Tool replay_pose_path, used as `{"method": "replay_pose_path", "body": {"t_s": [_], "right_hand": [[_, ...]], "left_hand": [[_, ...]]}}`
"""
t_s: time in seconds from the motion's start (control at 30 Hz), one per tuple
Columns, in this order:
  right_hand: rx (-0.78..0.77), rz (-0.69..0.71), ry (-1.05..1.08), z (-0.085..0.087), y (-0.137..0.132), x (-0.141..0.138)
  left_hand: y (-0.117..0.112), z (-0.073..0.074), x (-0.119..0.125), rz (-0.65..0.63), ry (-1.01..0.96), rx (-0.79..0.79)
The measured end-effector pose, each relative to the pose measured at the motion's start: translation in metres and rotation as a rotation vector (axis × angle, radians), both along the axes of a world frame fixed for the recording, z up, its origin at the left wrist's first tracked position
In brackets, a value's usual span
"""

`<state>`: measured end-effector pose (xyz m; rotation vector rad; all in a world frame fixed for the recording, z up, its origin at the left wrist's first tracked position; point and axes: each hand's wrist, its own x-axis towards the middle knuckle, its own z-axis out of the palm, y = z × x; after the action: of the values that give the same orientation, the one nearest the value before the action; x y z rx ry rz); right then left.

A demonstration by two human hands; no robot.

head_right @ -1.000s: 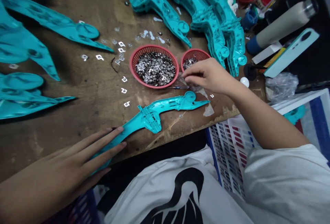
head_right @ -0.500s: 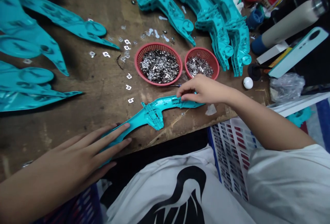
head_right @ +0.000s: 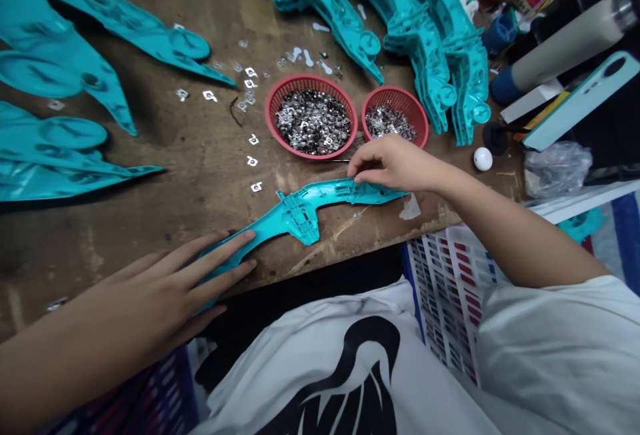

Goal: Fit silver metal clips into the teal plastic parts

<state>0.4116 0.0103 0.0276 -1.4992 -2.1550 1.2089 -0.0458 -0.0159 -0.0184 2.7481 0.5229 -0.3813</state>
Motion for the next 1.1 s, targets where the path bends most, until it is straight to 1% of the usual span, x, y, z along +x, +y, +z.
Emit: {"method": "replay_pose_path", "body": {"t_s": [0.07, 0.2, 0.37, 0.57, 0.63, 0.8, 1.1], "right_hand": [[0.018, -0.007, -0.019, -0.001, 0.0, 0.001], [0.009, -0.029, -0.062, -0.001, -0.003, 0.001], [0.042, 0.033, -0.135, -0.003, -0.007, -0.005], [0.098, 0.046, -0.225, -0.01, -0.014, -0.015], [0.107, 0.056, -0.243, -0.012, -0.015, -0.017], [0.125, 0.056, -0.261, -0.011, -0.018, -0.022], [0.118, 0.041, -0.314, -0.007, -0.02, -0.027]], "left_hand": [[0.001, 0.001, 0.0, 0.001, -0.037, 0.016], [0.001, -0.001, -0.003, -0.046, -0.048, 0.05], [-0.002, -0.005, -0.004, -0.015, -0.088, 0.07], [-0.002, -0.003, -0.003, -0.04, -0.043, 0.088], [-0.002, -0.003, -0.003, -0.051, -0.058, 0.102], [-0.001, -0.007, -0.004, -0.043, -0.102, 0.1], [-0.004, -0.012, -0.008, -0.01, -0.1, 0.111]]}}
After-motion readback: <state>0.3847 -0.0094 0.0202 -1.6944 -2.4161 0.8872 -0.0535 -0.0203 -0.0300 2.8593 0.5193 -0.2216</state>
